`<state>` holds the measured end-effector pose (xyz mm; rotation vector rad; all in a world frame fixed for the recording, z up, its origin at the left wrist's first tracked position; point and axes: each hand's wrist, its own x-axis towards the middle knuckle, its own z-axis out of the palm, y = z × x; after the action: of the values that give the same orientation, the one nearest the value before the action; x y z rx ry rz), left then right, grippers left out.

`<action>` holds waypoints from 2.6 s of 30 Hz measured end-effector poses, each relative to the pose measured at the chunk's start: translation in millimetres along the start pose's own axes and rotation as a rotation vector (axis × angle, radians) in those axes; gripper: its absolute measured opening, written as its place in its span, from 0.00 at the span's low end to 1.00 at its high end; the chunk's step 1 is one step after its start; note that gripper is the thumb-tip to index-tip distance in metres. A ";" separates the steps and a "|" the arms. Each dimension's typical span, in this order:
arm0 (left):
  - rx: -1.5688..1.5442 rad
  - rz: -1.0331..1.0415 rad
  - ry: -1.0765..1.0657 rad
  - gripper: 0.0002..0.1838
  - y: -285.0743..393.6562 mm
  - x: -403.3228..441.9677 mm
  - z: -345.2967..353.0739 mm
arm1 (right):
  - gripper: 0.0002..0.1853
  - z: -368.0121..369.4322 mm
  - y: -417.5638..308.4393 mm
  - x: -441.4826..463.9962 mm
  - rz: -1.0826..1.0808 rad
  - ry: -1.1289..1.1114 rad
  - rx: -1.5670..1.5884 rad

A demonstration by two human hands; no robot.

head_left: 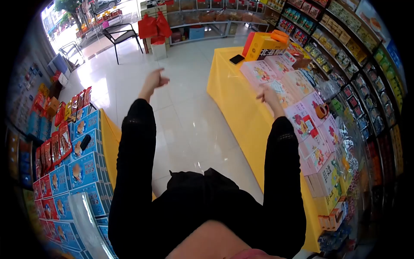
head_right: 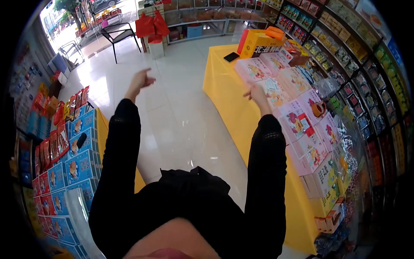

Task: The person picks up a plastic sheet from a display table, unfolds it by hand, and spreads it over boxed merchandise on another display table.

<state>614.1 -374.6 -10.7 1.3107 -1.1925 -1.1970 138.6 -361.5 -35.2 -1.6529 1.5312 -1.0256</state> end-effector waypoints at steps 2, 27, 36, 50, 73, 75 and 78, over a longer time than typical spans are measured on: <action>-0.047 0.500 0.146 0.21 79.9 -20.8 -12.4 | 0.17 -36.0 -76.5 -6.3 -0.460 0.307 0.182; 0.463 -1.015 -0.537 0.27 -299.6 -224.9 -21.0 | 0.24 109.7 213.2 -316.9 0.860 -0.651 -0.232; 0.775 -0.483 -0.318 0.11 -253.1 -149.0 2.5 | 0.14 92.9 245.7 -312.1 0.453 -0.038 -0.460; 1.070 -0.623 -1.205 0.25 -156.7 -101.7 115.0 | 0.19 59.3 86.1 -447.3 1.293 0.125 0.227; -0.590 1.306 -0.833 0.22 508.7 -188.7 312.2 | 0.14 -373.4 -433.3 -509.4 -0.401 1.780 -0.569; -0.734 1.537 -0.560 0.19 526.0 -171.0 329.7 | 0.14 -367.2 -427.7 -530.5 -0.595 1.553 -0.472; -0.228 1.738 0.262 0.17 511.0 -176.2 363.9 | 0.15 -376.0 -403.8 -544.9 -0.769 1.294 -0.364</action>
<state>216.5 -242.6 488.5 -0.0503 -1.3224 0.1459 -1.8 238.5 435.6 -1.9677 1.8656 -2.7360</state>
